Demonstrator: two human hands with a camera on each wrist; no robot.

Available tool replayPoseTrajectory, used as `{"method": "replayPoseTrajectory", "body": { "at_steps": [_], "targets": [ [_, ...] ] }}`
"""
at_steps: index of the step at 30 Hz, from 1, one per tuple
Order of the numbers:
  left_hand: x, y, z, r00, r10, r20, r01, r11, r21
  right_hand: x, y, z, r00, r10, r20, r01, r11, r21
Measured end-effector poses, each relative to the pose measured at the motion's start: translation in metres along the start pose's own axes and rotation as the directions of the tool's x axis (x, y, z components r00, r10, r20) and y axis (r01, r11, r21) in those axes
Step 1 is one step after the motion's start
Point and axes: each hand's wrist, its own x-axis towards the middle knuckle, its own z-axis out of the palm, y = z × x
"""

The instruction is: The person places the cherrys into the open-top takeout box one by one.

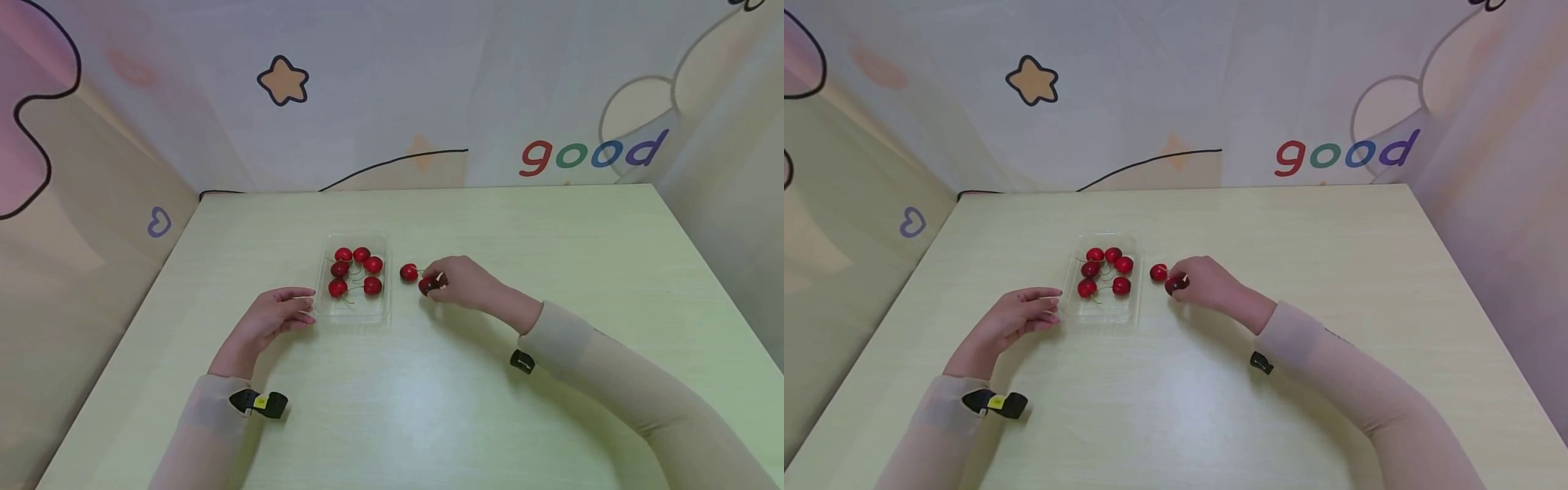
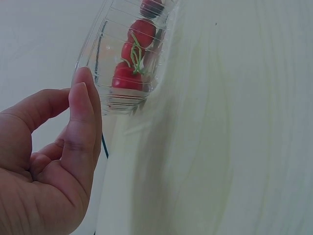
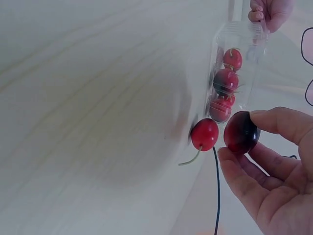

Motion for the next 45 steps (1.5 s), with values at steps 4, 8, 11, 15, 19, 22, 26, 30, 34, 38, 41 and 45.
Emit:
{"method": "replayPoseTrajectory", "body": {
  "at_steps": [4,8,11,15,19,22,26,30,34,38,41,45],
  "targets": [
    [0.000,-0.001,0.000,1.000,-0.004,-0.003,0.004,1.000,0.002,0.000,-0.003,-0.004,1.000,-0.012,-0.005,0.012,1.000,-0.003],
    [0.000,-0.001,0.000,1.000,-0.007,-0.004,0.007,1.000,0.003,0.002,-0.005,-0.007,1.000,-0.013,-0.003,0.013,1.000,-0.006],
    [0.000,-0.001,0.000,1.000,-0.009,-0.005,0.009,1.000,0.002,0.004,-0.006,-0.008,1.000,-0.019,-0.002,0.019,1.000,-0.003],
    [0.000,-0.002,0.001,1.000,-0.010,-0.005,0.010,1.000,0.005,0.003,-0.011,-0.012,0.998,-0.059,-0.003,0.059,0.998,-0.008],
    [-0.001,-0.002,0.001,1.000,-0.010,-0.004,0.010,1.000,0.007,0.003,-0.016,-0.015,0.996,-0.086,0.005,0.086,0.996,-0.012],
    [-0.001,-0.002,0.001,1.000,-0.009,-0.004,0.009,1.000,0.004,0.003,-0.019,-0.017,0.995,-0.099,0.015,0.100,0.995,-0.011],
    [-0.001,-0.002,0.001,1.000,-0.007,-0.002,0.007,1.000,-0.001,0.006,-0.022,-0.016,0.993,-0.119,0.026,0.119,0.993,-0.006],
    [-0.001,-0.002,0.001,1.000,-0.004,0.000,0.004,1.000,-0.002,0.009,-0.025,-0.016,0.989,-0.146,0.031,0.146,0.989,0.003],
    [0.000,-0.002,0.001,1.000,-0.003,-0.001,0.003,1.000,-0.002,0.012,-0.029,-0.016,0.986,-0.164,0.037,0.163,0.986,0.018],
    [0.000,-0.003,0.000,1.000,-0.005,-0.001,0.005,1.000,-0.005,0.016,-0.033,-0.016,0.985,-0.166,0.048,0.165,0.986,0.025],
    [0.001,-0.003,0.000,1.000,-0.007,-0.001,0.007,1.000,-0.006,0.019,-0.035,-0.016,0.985,-0.164,0.061,0.163,0.986,0.027],
    [0.001,-0.002,-0.001,1.000,-0.009,-0.001,0.009,1.000,-0.003,0.023,-0.038,-0.013,0.983,-0.166,0.075,0.164,0.986,0.034]
  ]
}}
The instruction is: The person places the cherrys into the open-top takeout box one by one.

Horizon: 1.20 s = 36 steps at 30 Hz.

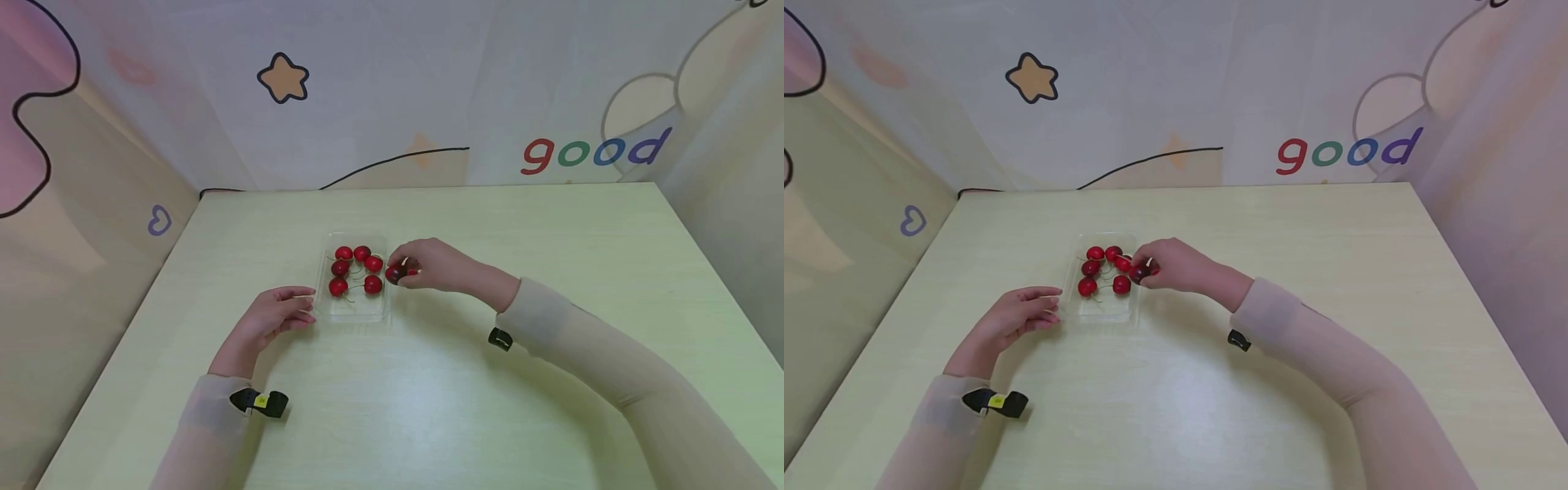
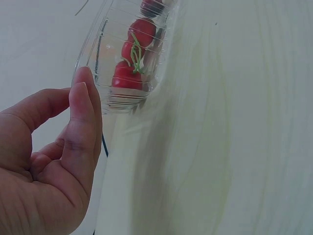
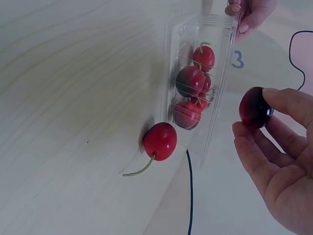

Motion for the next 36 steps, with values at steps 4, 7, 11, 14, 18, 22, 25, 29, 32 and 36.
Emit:
{"method": "replayPoseTrajectory", "body": {
  "at_steps": [4,7,11,14,18,22,25,29,32,36],
  "targets": [
    [0.000,0.001,0.000,1.000,-0.003,0.000,0.003,1.000,0.005,0.004,-0.004,0.002,1.000,-0.005,0.008,0.005,1.000,0.008],
    [0.000,0.000,0.000,1.000,-0.005,0.000,0.005,1.000,0.009,0.008,-0.008,0.004,1.000,-0.016,0.011,0.016,1.000,0.004],
    [0.001,-0.001,-0.001,1.000,-0.002,0.006,0.002,1.000,0.004,0.013,-0.012,0.006,0.999,-0.048,0.022,0.049,0.999,-0.010],
    [0.001,-0.001,-0.002,1.000,0.003,0.013,-0.003,1.000,-0.003,0.018,-0.013,0.008,0.996,-0.075,0.040,0.076,0.997,-0.025],
    [0.002,-0.002,-0.002,1.000,0.004,0.015,-0.004,1.000,-0.006,0.024,-0.014,0.010,0.993,-0.092,0.072,0.096,0.994,-0.056],
    [0.002,-0.001,-0.001,1.000,0.005,0.013,-0.005,1.000,-0.002,0.029,-0.017,0.013,0.991,-0.079,0.109,0.089,0.992,-0.091],
    [0.002,-0.001,-0.001,1.000,0.006,0.011,-0.006,1.000,-0.002,0.034,-0.017,0.015,0.988,-0.068,0.135,0.082,0.991,-0.101],
    [0.001,-0.001,-0.001,1.000,0.007,0.010,-0.007,1.000,-0.001,0.039,-0.016,0.018,0.984,-0.072,0.166,0.091,0.989,-0.113],
    [0.001,-0.001,-0.001,1.000,0.008,0.009,-0.008,1.000,0.000,0.042,-0.017,0.019,0.980,-0.074,0.183,0.099,0.986,-0.132],
    [0.001,0.000,-0.001,1.000,0.006,0.007,-0.006,1.000,0.001,0.046,-0.019,0.020,0.976,-0.076,0.205,0.109,0.982,-0.152]
  ]
}}
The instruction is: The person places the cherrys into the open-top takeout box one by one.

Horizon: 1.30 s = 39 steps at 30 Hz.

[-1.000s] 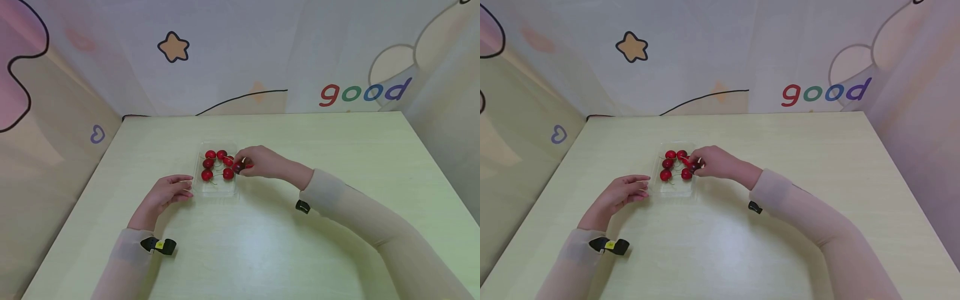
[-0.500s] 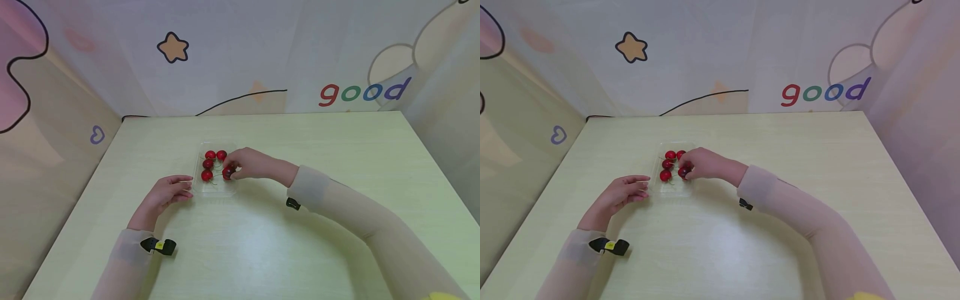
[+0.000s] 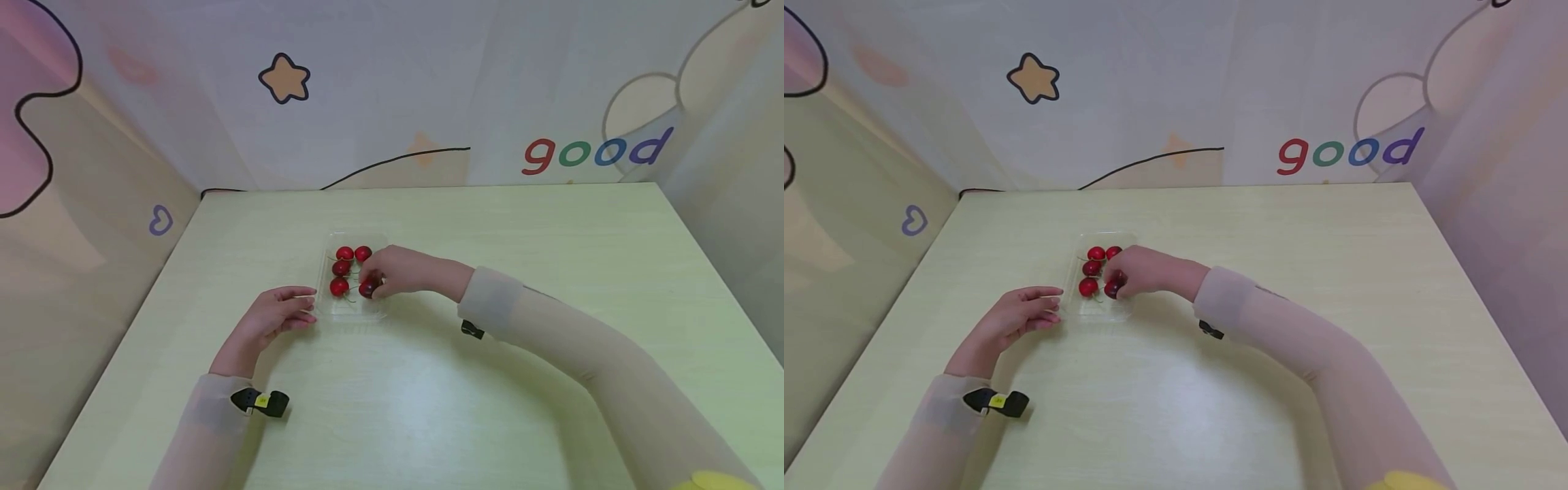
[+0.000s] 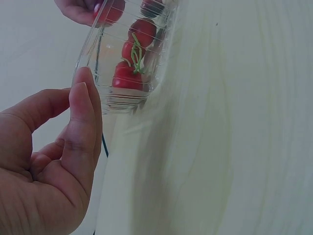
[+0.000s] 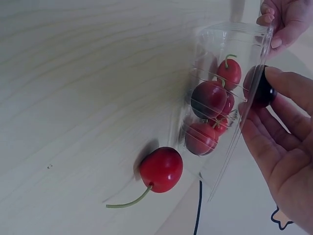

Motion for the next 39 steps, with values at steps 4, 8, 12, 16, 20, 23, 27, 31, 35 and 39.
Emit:
{"method": "replayPoseTrajectory", "body": {
  "at_steps": [4,8,12,16,20,23,27,31,35,39],
  "targets": [
    [0.000,0.000,0.000,1.000,-0.003,-0.004,0.003,1.000,0.004,0.003,-0.002,0.000,1.000,-0.003,0.022,0.003,1.000,-0.015],
    [0.001,0.000,0.000,1.000,-0.005,-0.008,0.005,1.000,0.005,0.007,-0.003,0.002,0.999,0.010,0.042,-0.009,1.000,-0.027],
    [0.000,0.000,0.000,1.000,-0.008,-0.007,0.008,1.000,0.002,0.011,-0.004,0.004,0.998,0.020,0.060,-0.016,0.998,-0.066],
    [0.000,0.000,0.000,1.000,-0.009,-0.005,0.009,1.000,0.001,0.014,-0.006,0.006,0.996,0.027,0.082,-0.019,0.995,-0.101],
    [-0.001,0.001,0.000,1.000,-0.008,-0.002,0.008,1.000,0.001,0.017,-0.007,0.007,0.994,0.033,0.102,-0.021,0.992,-0.123],
    [-0.001,0.001,0.000,1.000,-0.008,0.001,0.008,1.000,-0.001,0.019,-0.008,0.008,0.993,0.039,0.116,-0.021,0.989,-0.149],
    [-0.001,0.001,-0.001,1.000,-0.006,0.004,0.006,1.000,-0.001,0.022,-0.010,0.010,0.991,0.048,0.128,-0.025,0.983,-0.180],
    [-0.002,0.001,-0.001,1.000,-0.005,0.009,0.005,1.000,-0.001,0.024,-0.011,0.011,0.990,0.048,0.135,-0.020,0.979,-0.202],
    [-0.001,0.001,-0.001,1.000,-0.009,0.004,0.009,1.000,0.009,0.025,-0.012,0.013,0.989,0.052,0.136,-0.020,0.973,-0.228],
    [0.000,0.001,-0.002,1.000,-0.010,-0.002,0.010,1.000,0.021,0.026,-0.013,0.014,0.988,0.070,0.138,-0.033,0.968,-0.250]
  ]
}}
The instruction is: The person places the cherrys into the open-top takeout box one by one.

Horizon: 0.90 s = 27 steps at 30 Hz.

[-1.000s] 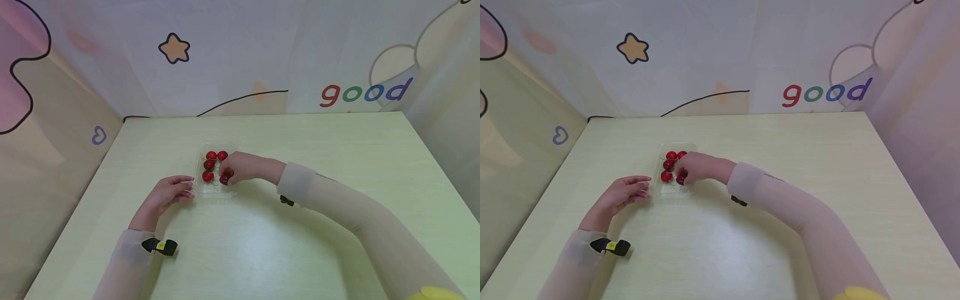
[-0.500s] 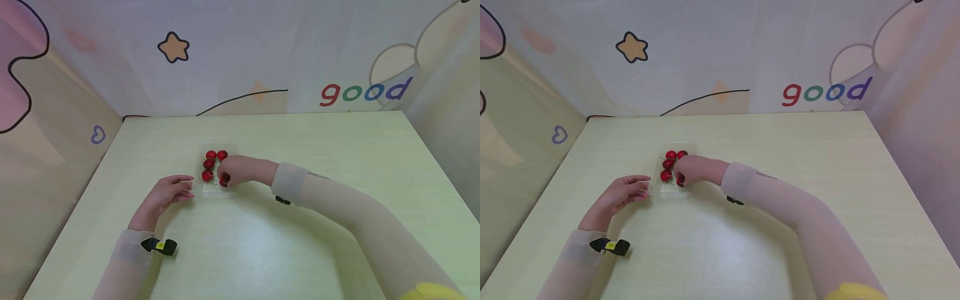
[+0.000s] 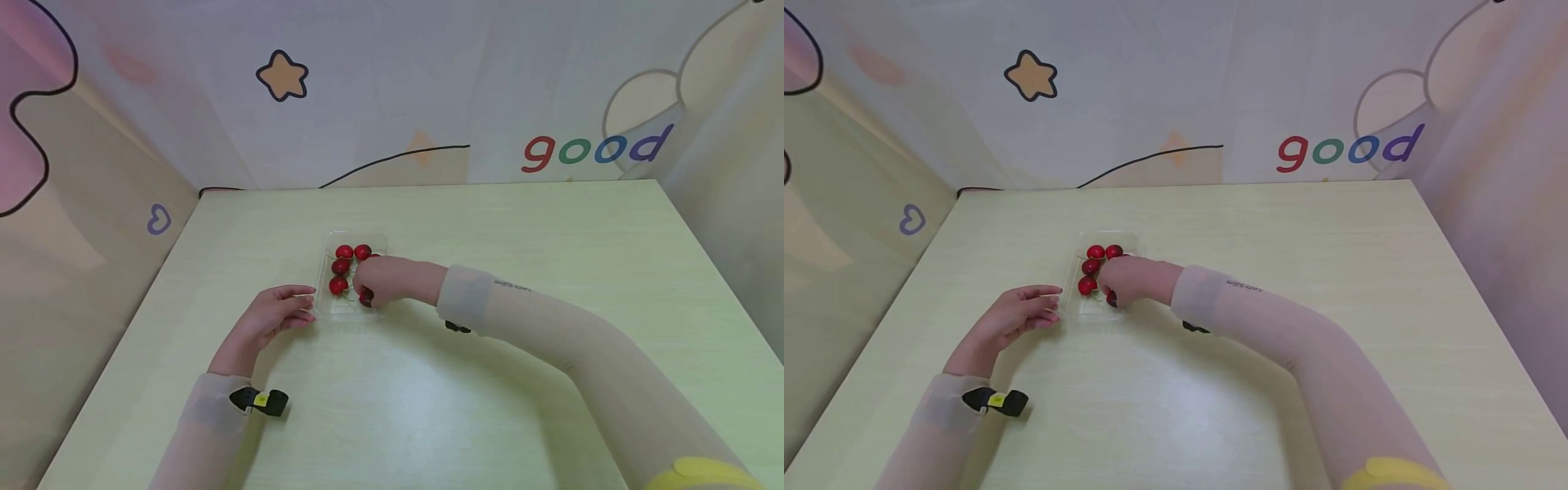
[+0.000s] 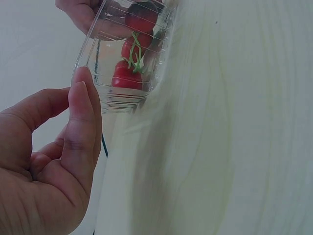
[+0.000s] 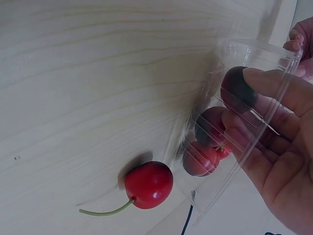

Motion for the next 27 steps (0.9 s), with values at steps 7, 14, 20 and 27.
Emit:
{"method": "replayPoseTrajectory", "body": {
  "at_steps": [7,14,20,27],
  "targets": [
    [0.0001,-0.0004,0.0000,1.000,0.002,0.000,-0.002,1.000,0.000,0.0015,-0.0023,-0.0006,1.000,0.009,0.017,-0.009,0.999,-0.031],
    [-0.0011,0.0009,0.0012,1.000,0.002,0.004,-0.002,1.000,-0.011,0.0040,-0.0021,0.0001,1.000,-0.011,0.019,0.012,0.997,-0.076],
    [-0.0002,0.0006,0.0011,1.000,0.004,-0.001,-0.004,1.000,-0.012,0.0050,-0.0035,-0.0015,1.000,-0.005,0.028,0.008,0.995,-0.103],
    [0.0015,-0.0016,0.0007,1.000,0.008,0.000,-0.008,1.000,-0.021,0.0047,-0.0027,-0.0010,1.000,-0.027,0.008,0.028,0.991,-0.133]
  ]
}}
